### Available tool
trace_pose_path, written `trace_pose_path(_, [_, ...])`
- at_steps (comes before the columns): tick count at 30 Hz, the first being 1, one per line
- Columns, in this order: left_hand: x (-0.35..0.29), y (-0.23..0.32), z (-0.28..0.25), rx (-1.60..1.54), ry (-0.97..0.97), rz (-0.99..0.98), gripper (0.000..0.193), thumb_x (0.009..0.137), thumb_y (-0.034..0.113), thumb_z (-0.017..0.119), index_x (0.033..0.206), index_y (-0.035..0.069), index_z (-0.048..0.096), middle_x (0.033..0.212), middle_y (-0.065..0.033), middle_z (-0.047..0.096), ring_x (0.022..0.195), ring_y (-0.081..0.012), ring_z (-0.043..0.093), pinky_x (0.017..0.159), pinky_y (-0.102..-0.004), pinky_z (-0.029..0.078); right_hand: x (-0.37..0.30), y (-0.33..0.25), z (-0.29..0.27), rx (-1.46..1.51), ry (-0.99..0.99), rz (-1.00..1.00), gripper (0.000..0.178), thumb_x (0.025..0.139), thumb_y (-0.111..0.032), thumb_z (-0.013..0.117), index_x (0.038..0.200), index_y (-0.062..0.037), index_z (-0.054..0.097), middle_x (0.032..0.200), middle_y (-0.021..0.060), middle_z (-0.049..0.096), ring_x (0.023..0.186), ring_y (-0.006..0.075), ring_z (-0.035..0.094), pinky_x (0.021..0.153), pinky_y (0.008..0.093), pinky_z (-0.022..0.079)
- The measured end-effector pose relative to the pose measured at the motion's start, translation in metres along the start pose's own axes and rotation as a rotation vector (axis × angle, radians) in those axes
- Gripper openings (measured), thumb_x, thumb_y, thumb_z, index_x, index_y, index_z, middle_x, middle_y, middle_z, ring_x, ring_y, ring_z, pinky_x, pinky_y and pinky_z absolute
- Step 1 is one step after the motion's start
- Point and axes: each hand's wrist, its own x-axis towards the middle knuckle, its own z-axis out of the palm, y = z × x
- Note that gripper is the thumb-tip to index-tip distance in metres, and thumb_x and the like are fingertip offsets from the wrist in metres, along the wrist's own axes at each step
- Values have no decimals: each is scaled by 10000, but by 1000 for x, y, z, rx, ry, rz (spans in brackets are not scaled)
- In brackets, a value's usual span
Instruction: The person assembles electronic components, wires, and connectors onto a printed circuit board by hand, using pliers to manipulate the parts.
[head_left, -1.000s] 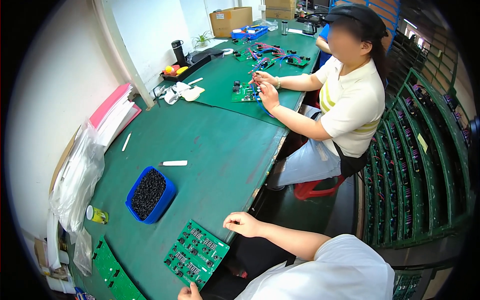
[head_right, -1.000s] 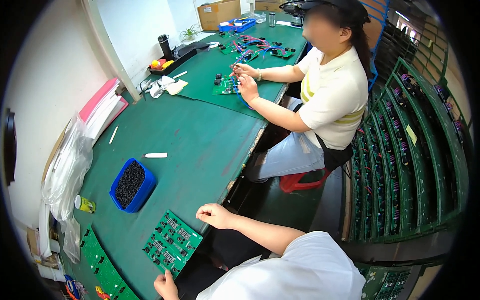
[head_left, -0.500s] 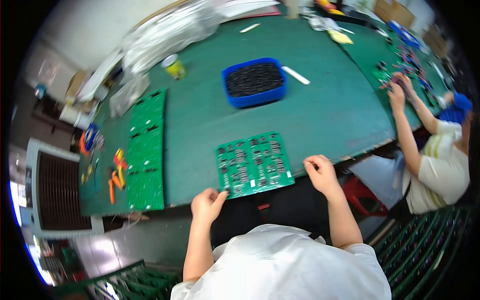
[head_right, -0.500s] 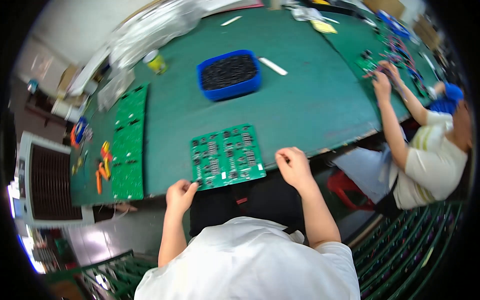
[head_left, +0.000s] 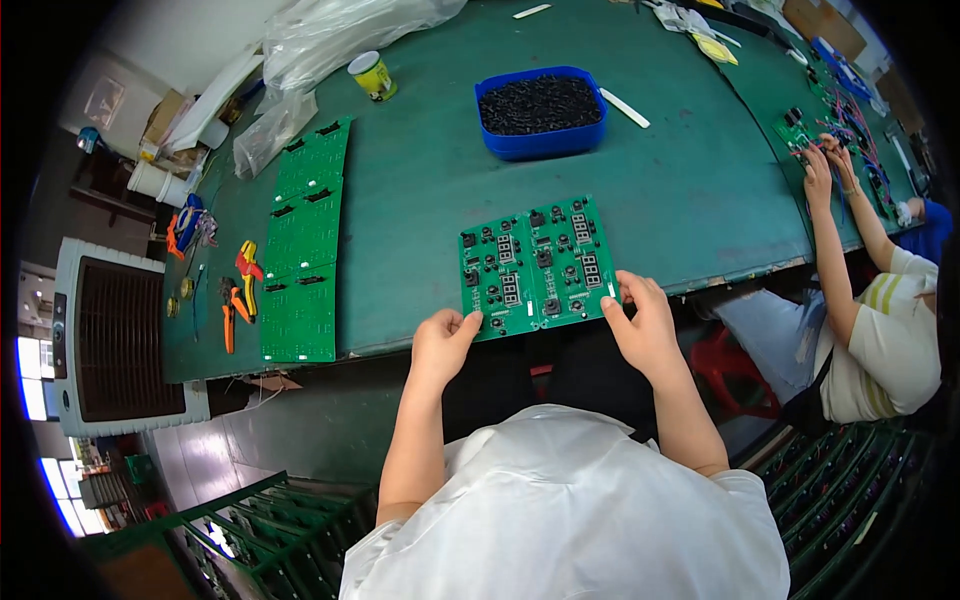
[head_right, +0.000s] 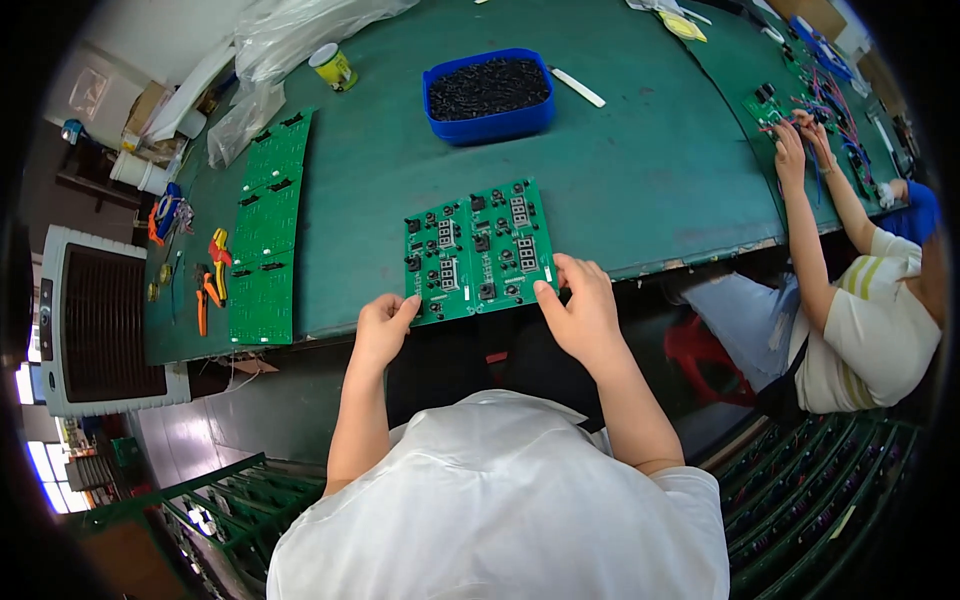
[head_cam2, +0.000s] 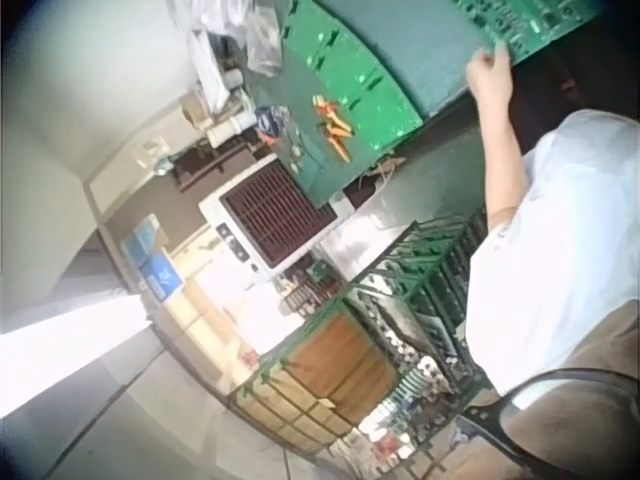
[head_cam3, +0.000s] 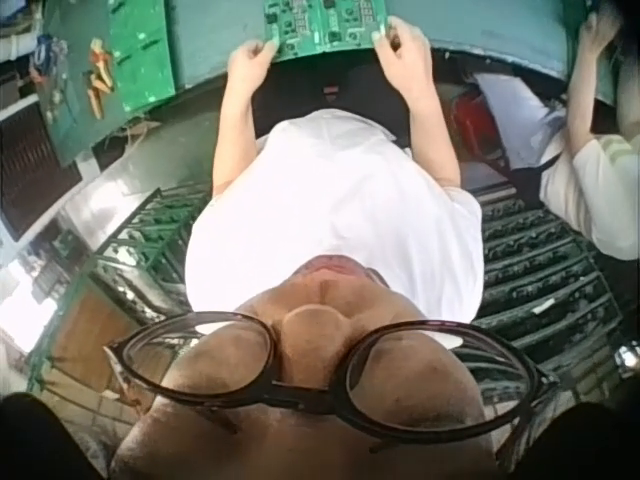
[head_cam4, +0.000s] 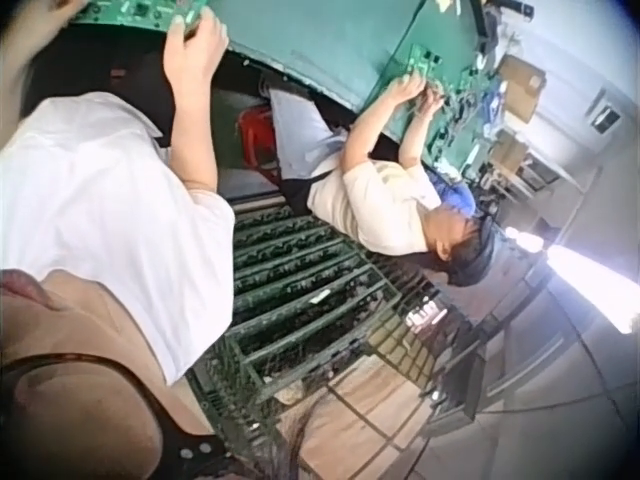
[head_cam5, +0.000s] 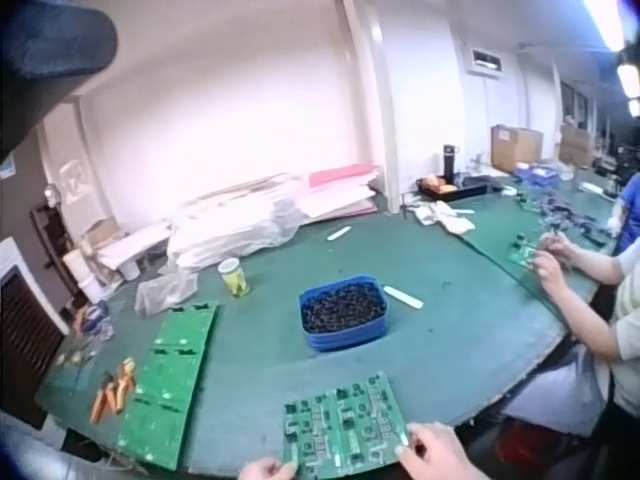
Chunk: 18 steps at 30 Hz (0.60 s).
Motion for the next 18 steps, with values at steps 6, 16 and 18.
trace_pose_path(6, [-10,-22,11,-472,-51,105,148,837,152,570,798,12,546,619,40,492,556,-42,450,468,-197,353,-11,-37,-18,3,127,-359,397,694,-19,452,1076,81,496,753,116,514,706,270,482,697,373,358])
trace_pose_path(16, [-25,-30,14,-508,-194,73,178,881,188,475,919,24,531,630,-15,535,481,-43,393,452,-178,325,-19,-60,-25,96,146,-557,407,718,-116,465,1071,80,514,749,107,527,672,254,475,667,370,356])
trace_pose_path(18, [-24,-33,11,-524,-240,61,201,866,185,517,946,1,530,688,-1,528,587,-62,492,466,-187,363,-20,-59,-25,101,145,-564,406,719,-117,465,1069,82,514,746,107,526,667,254,475,665,369,355])
